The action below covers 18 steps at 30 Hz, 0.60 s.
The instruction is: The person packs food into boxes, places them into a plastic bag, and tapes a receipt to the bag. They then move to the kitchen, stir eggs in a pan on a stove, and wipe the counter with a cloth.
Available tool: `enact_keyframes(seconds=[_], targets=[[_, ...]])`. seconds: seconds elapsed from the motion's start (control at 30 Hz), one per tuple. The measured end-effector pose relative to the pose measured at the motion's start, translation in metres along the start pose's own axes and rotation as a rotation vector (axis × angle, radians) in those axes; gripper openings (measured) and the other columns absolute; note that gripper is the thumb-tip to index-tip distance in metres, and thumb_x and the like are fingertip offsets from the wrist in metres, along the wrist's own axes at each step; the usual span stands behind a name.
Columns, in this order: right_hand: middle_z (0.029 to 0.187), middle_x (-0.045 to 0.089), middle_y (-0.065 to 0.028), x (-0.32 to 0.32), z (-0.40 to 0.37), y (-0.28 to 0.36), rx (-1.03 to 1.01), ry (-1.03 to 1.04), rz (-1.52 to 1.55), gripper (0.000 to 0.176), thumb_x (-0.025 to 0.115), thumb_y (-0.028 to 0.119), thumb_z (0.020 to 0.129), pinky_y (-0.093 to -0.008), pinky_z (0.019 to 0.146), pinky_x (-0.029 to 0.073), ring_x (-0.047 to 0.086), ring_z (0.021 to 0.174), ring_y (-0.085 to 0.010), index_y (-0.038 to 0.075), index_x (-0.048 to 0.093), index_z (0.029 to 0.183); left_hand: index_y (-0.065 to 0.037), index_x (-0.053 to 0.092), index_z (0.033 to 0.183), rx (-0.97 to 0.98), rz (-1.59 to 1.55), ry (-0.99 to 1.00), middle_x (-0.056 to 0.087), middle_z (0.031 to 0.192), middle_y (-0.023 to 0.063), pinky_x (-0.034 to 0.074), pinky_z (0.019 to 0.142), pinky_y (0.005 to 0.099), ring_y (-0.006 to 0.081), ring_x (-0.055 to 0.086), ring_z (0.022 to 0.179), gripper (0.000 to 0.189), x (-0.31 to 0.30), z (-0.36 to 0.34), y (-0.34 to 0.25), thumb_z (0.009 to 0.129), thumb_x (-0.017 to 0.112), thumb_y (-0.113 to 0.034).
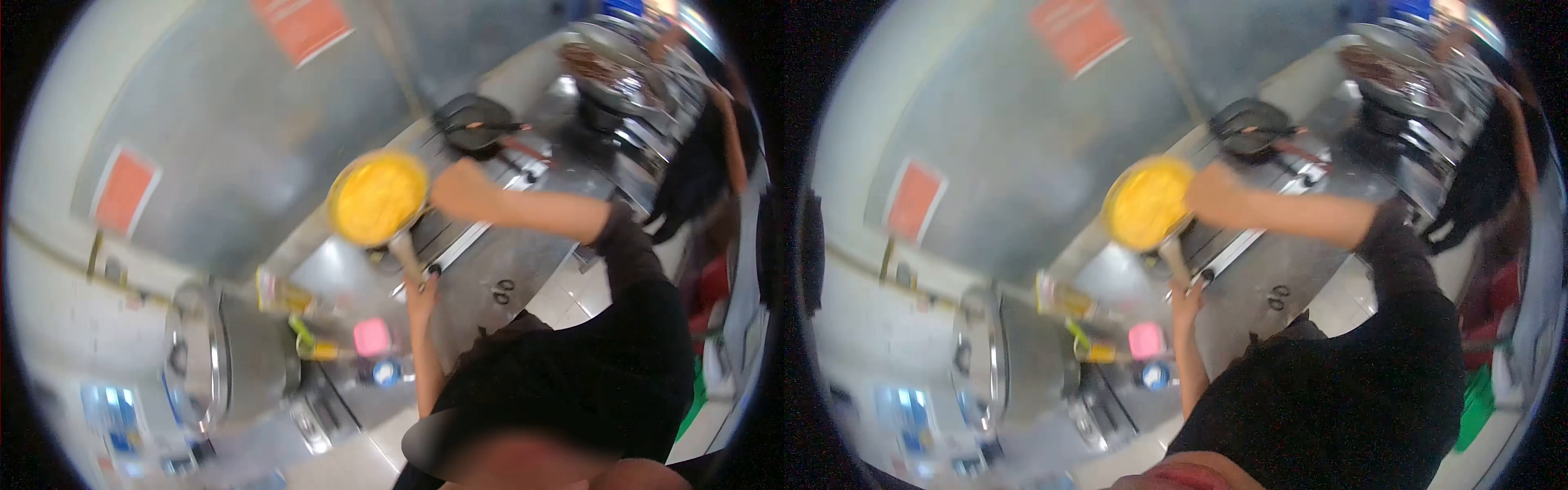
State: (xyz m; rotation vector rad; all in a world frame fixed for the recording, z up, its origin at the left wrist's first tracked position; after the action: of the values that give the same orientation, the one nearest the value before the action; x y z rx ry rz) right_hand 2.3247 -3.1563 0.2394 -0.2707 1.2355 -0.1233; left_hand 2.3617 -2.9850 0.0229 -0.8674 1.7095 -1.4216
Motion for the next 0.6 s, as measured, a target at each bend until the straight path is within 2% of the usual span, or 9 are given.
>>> enact_keyframes(seconds=[0.07, 0.13, 0.17, 0.23, 0.37, 0.43, 0.47, 0.53, 0.6], targets=[[0.066, 0.064, -0.0135, 0.035, -0.005, 0.017, 0.172, 0.001, 0.205, 0.009, 0.059, 0.013, 0.067, -0.0421, 0.055, 0.048, 0.064, 0.064, -0.0282, 0.009, 0.067, 0.066, -0.003, 0.035, 0.117, -0.04, 0.014, 0.031, 0.05, 0.078, 0.0055, 0.036, 0.039, 0.0229, 0.0089, 0.043, 0.047, 0.046, -0.001, 0.002, -0.004, 0.082, 0.063, -0.014], [0.067, 0.065, -0.0103, 0.036, -0.019, 0.044, 0.331, 0.065, 0.227, 0.008, 0.059, 0.014, 0.068, -0.0384, 0.054, 0.05, 0.065, 0.062, -0.0258, 0.008, 0.065, 0.07, -0.004, 0.035, 0.115, -0.063, -0.01, 0.03, 0.049, 0.076, 0.0049, 0.034, 0.038, 0.0218, 0.0078, 0.043, 0.046, 0.043, -0.001, 0.001, 0.002, 0.083, 0.062, -0.014], [0.069, 0.063, -0.0128, 0.056, -0.023, 0.056, 0.52, 0.078, 0.328, 0.04, 0.061, 0.016, 0.071, -0.0396, 0.054, 0.05, 0.064, 0.064, -0.0278, 0.002, 0.054, 0.108, -0.005, 0.034, 0.113, -0.066, -0.039, 0.019, 0.048, 0.075, 0.0046, 0.033, 0.037, 0.0211, 0.0072, 0.042, 0.045, 0.042, 0.0, 0.005, 0.004, 0.083, 0.062, -0.014], [0.066, 0.061, -0.0145, 0.078, -0.036, 0.082, 0.571, 0.056, 0.541, 0.074, 0.063, 0.019, 0.073, -0.04, 0.053, 0.05, 0.063, 0.062, -0.0302, 0.002, 0.028, 0.136, -0.005, 0.034, 0.112, -0.055, -0.067, 0.043, 0.048, 0.074, 0.0042, 0.033, 0.037, 0.0205, 0.0066, 0.042, 0.045, 0.041, -0.001, 0.006, 0.015, 0.083, 0.062, -0.014], [0.07, 0.061, -0.018, 0.086, -0.036, 0.105, 0.722, 0.043, 0.649, 0.087, 0.063, 0.025, 0.077, -0.0398, 0.053, 0.05, 0.063, 0.061, -0.0312, 0.008, 0.009, 0.143, -0.006, 0.033, 0.112, -0.001, -0.129, 0.065, 0.049, 0.075, 0.0036, 0.03, 0.037, 0.0187, 0.0048, 0.041, 0.045, 0.039, 0.002, 0.003, 0.006, 0.083, 0.06, -0.012], [0.074, 0.06, -0.0201, 0.088, -0.033, 0.107, 0.59, -0.162, 1.071, 0.086, 0.058, 0.037, 0.084, -0.0382, 0.052, 0.05, 0.062, 0.061, -0.0291, 0.012, 0.002, 0.144, -0.007, 0.033, 0.113, 0.005, -0.134, 0.114, 0.049, 0.075, 0.0032, 0.03, 0.037, 0.0183, 0.0045, 0.041, 0.045, 0.04, 0.0, 0.003, 0.009, 0.084, 0.059, -0.011], [0.074, 0.06, -0.0201, 0.085, -0.036, 0.102, 0.608, -0.164, 1.075, 0.086, 0.058, 0.037, 0.084, -0.0382, 0.052, 0.05, 0.062, 0.061, -0.0291, 0.012, 0.002, 0.144, -0.007, 0.032, 0.115, 0.031, -0.16, 0.154, 0.05, 0.075, 0.0029, 0.029, 0.038, 0.018, 0.0043, 0.041, 0.045, 0.041, 0.002, 0.005, 0.008, 0.084, 0.058, -0.01], [0.077, 0.058, -0.0204, 0.082, -0.042, 0.101, 0.58, -0.059, 1.477, 0.081, 0.051, 0.048, 0.087, -0.0344, 0.052, 0.049, 0.062, 0.062, -0.0263, 0.013, 0.004, 0.144, -0.006, 0.03, 0.119, 0.004, -0.149, 0.135, 0.049, 0.072, 0.0024, 0.029, 0.038, 0.0179, 0.0044, 0.04, 0.045, 0.045, 0.001, 0.005, 0.01, 0.084, 0.058, -0.012], [0.076, 0.058, -0.0188, 0.087, -0.055, 0.105, 0.625, -0.041, 1.657, 0.08, 0.049, 0.049, 0.088, -0.0314, 0.051, 0.048, 0.061, 0.062, -0.0243, 0.014, 0.004, 0.144, -0.006, 0.029, 0.122, -0.019, -0.148, 0.116, 0.049, 0.069, 0.0019, 0.028, 0.037, 0.0179, 0.0045, 0.04, 0.044, 0.048, 0.004, 0.002, 0.011, 0.085, 0.059, -0.013]])
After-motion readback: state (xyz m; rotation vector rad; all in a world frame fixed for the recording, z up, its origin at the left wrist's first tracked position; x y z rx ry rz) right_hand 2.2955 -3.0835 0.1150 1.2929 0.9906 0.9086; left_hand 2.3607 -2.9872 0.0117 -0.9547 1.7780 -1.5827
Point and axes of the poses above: each hand's wrist, its own z-axis towards the middle knuckle, its own x-axis out of the palm, y = z × x, the point moved 5 cm from there along z, towards the middle knuckle
